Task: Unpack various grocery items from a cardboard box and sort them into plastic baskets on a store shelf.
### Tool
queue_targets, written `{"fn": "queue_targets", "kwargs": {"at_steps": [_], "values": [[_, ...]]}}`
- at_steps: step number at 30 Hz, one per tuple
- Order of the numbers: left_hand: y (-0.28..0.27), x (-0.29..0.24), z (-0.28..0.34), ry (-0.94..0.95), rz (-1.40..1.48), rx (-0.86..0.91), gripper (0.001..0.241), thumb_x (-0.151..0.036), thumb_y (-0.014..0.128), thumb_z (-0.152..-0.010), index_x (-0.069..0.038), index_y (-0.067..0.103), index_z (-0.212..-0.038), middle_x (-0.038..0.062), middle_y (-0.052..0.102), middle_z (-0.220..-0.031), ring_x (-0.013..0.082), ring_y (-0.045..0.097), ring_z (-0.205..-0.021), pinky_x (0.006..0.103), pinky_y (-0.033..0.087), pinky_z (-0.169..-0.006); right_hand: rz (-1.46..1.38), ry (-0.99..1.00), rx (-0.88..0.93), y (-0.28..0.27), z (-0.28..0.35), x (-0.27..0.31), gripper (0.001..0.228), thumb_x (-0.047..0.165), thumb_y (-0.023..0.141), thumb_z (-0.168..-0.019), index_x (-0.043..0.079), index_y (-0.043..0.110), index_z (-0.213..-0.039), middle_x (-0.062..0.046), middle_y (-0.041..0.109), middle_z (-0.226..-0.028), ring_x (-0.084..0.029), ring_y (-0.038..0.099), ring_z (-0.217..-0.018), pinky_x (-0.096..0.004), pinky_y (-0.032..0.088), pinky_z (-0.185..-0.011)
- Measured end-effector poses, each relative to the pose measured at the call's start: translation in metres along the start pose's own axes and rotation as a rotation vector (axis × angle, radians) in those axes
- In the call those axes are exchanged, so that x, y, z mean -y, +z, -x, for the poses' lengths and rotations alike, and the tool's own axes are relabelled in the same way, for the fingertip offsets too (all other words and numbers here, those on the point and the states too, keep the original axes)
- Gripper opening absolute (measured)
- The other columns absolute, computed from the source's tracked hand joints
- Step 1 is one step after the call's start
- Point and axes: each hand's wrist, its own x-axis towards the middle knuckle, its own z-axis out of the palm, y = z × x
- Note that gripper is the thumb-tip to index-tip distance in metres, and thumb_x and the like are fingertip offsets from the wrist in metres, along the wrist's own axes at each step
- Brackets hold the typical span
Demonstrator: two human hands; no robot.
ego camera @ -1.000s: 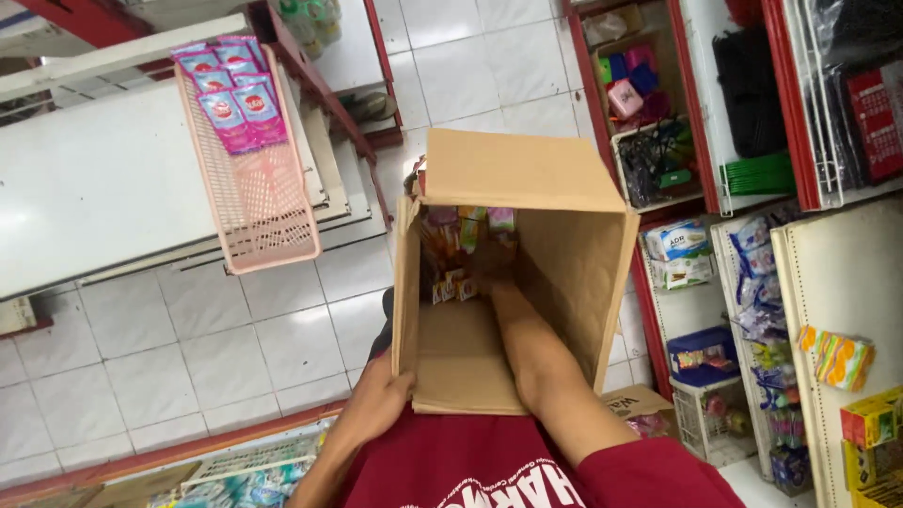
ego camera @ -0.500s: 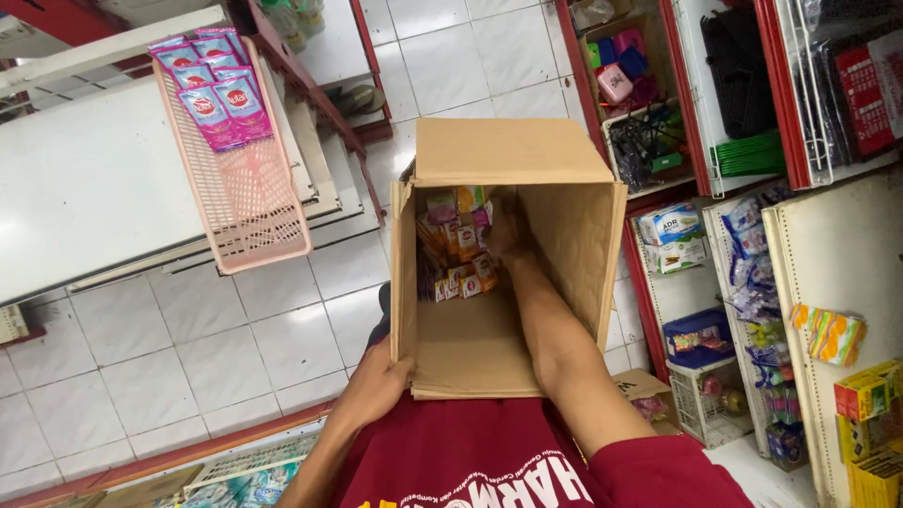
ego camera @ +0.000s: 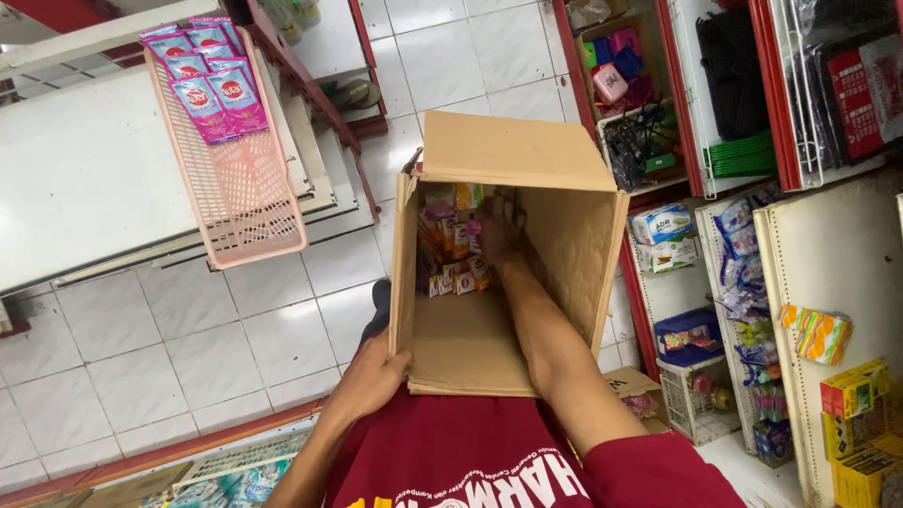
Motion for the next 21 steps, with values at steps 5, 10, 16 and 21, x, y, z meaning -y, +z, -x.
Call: {"fn": "queue_targets", "kwargs": {"at_steps": [5, 10, 16, 21], "values": [[-0.009, -0.009, -0.013, 0.062, 0.067, 0.013, 0.045, -0.016, 0.051, -0.085, 0.011, 0.066, -0.117, 0.029, 0.074, -0.090, 0.0341, 0.070, -0.084, 0.0501, 0.055, -0.081, -0.533, 0.236, 0.152, 0.010, -0.028, -0.005, 0.008, 0.020, 0.073, -0.089, 0.018, 0.067, -0.095, -0.010, 0.066, -0.114, -0.033, 0.061, -0.124, -0.044, 0.048, -0.099], [0.012, 0.040, -0.051, 0.066, 0.100, -0.007, 0.041, -0.018, 0.051, -0.086, 0.007, 0.068, -0.114, 0.023, 0.073, -0.085, 0.0314, 0.071, -0.083, 0.0474, 0.055, -0.079, -0.567, 0.236, 0.404, -0.153, -0.024, 0.050, 0.042, 0.043, 0.080, -0.082, 0.017, 0.073, -0.113, -0.015, 0.074, -0.117, -0.035, 0.069, -0.116, -0.047, 0.055, -0.095], [0.019, 0.071, -0.079, 0.024, 0.230, -0.039, 0.038, -0.018, 0.053, -0.085, 0.008, 0.068, -0.110, 0.021, 0.070, -0.079, 0.0305, 0.068, -0.078, 0.0472, 0.055, -0.077, -1.214, 0.141, 0.286, -0.234, 0.016, 0.081, 0.031, 0.011, 0.077, -0.090, 0.008, 0.064, -0.118, -0.015, 0.063, -0.119, -0.027, 0.069, -0.099, -0.032, 0.062, -0.076], [0.008, 0.048, -0.074, -0.016, 0.340, -0.076, 0.032, -0.015, 0.053, -0.085, 0.008, 0.066, -0.103, 0.013, 0.063, -0.071, 0.0269, 0.064, -0.070, 0.0410, 0.056, -0.072, -1.886, 0.256, 0.314, -0.243, 0.024, 0.079, 0.057, 0.008, 0.069, -0.095, 0.015, 0.044, -0.146, -0.015, 0.063, -0.116, -0.025, 0.070, -0.095, -0.033, 0.064, -0.079]]}}
